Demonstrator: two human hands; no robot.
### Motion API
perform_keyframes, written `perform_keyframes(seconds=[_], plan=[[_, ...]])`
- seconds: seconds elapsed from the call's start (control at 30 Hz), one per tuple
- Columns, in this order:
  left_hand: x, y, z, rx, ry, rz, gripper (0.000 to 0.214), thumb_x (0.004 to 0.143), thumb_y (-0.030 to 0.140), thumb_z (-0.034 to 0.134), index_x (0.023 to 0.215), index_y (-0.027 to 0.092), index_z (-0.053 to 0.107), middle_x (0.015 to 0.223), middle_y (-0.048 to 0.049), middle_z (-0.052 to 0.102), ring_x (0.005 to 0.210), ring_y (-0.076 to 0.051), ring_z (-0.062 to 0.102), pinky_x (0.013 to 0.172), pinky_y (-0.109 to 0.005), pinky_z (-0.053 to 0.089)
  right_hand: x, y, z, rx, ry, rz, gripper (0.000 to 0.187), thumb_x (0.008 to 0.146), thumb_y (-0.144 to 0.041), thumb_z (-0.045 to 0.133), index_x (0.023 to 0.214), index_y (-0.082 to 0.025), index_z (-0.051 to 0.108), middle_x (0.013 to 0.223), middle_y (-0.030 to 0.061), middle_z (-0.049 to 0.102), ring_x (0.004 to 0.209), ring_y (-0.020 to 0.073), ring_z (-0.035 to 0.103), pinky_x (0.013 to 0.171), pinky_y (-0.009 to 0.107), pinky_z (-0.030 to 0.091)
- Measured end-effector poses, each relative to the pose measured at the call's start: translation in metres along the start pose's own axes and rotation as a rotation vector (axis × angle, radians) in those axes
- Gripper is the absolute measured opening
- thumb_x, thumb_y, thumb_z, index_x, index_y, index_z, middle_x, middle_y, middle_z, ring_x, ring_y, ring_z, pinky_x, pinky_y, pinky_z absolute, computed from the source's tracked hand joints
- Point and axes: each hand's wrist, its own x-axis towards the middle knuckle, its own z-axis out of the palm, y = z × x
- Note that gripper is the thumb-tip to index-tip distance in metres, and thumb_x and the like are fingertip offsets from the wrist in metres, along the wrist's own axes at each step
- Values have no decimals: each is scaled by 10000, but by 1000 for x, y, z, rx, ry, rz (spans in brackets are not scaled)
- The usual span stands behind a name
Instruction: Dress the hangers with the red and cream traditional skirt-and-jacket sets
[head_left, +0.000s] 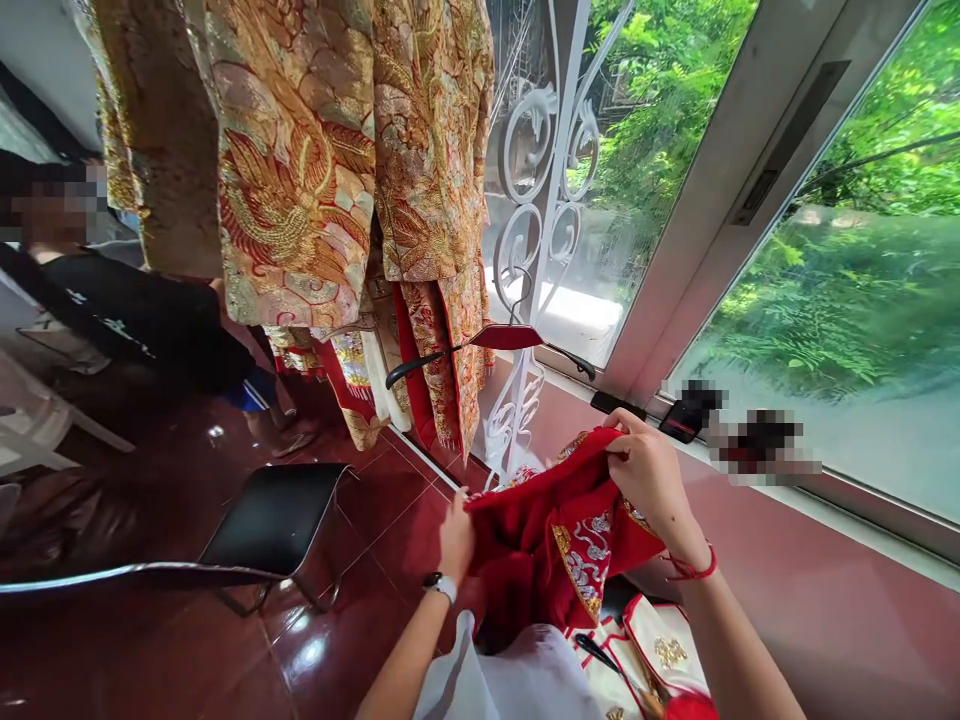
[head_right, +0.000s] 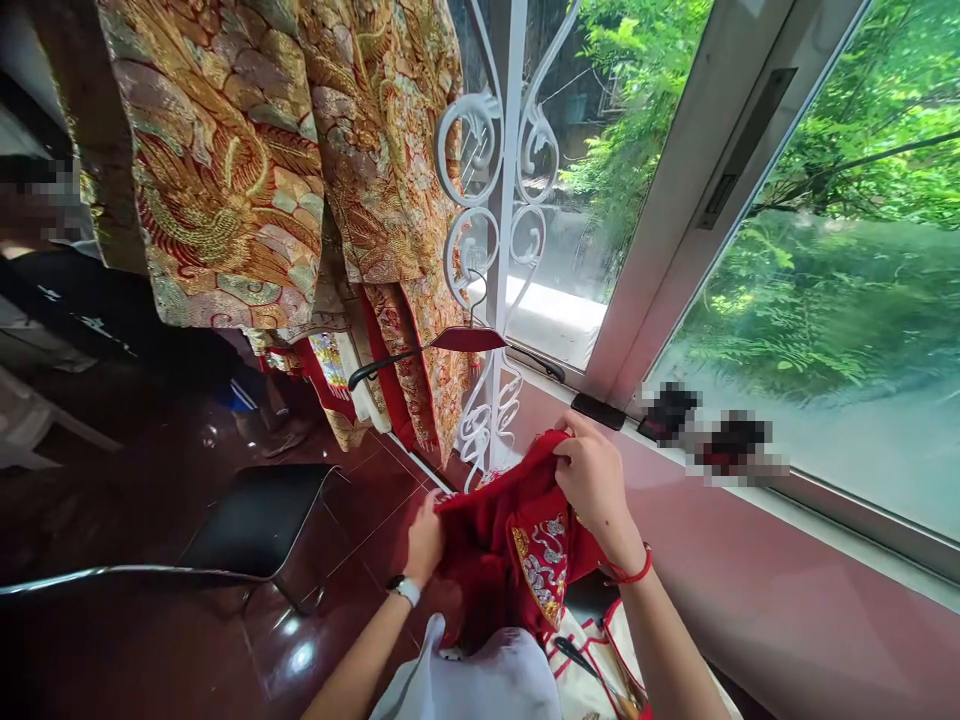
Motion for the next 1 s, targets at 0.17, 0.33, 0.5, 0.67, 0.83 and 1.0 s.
perform_keyframes(seconds=[0.17, 0.33, 0.5, 0.67, 0.83, 1.0], plan=[[32, -32, -91, 10, 163, -151, 454, 891, 100, 465, 1312, 174, 616, 1405, -125, 620, 933, -251, 739, 853, -339, 557, 0, 21, 13, 103, 4, -11, 301, 593, -6, 425, 570, -186, 665, 852, 53, 623, 658, 139, 516, 602, 256, 360], [55, -52, -184, 181, 124, 4, 408, 829, 36, 414, 928, 174, 784, 1512, -52, 544, 953, -244, 741, 901, -366, 572, 13, 49, 28, 216, 117, 34, 195, 601, -54, 454, 535, -178, 589, 1104, 87, 610, 611, 112, 466, 589, 280, 409], [91, -57, -264, 191, 21, 135, 496, 748, 49, 484, 1099, 235, 781, 1442, -34, 612, 1014, -225, 722, 929, -348, 564, 49, 76, 50, 238, 97, 105, 939, 585, -54, 469, 1500, -260, 414, 1532, 156, 391, 623, 108, 489, 617, 294, 488], [125, -38, -305, 225, -141, 169, 524, 701, 65, 521, 1151, 185, 761, 1209, -82, 745, 1040, -242, 711, 900, -292, 538, 86, 87, 84, 113, -133, -16, 1144, 593, -30, 445, 1629, -318, 55, 1545, 139, 406, 788, 157, 616, 655, 267, 499], [135, -26, -327, 371, -180, 151, 598, 666, 4, 460, 1170, 161, 742, 1199, -100, 746, 1085, -245, 696, 962, -309, 506, 93, 89, 96, -15, -163, -12, 1068, 620, -24, 452, 1607, -359, 216, 1337, 82, 552, 661, 128, 590, 622, 256, 509], [147, -18, -365, 200, -229, 287, 671, 660, 30, 448, 1284, 135, 671, 1189, -66, 745, 1094, -197, 659, 988, -290, 489, 96, 94, 76, -168, -158, -26, 1038, 641, -29, 474, 1593, -383, 261, 1350, 73, 551, 645, 130, 602, 590, 263, 494]])
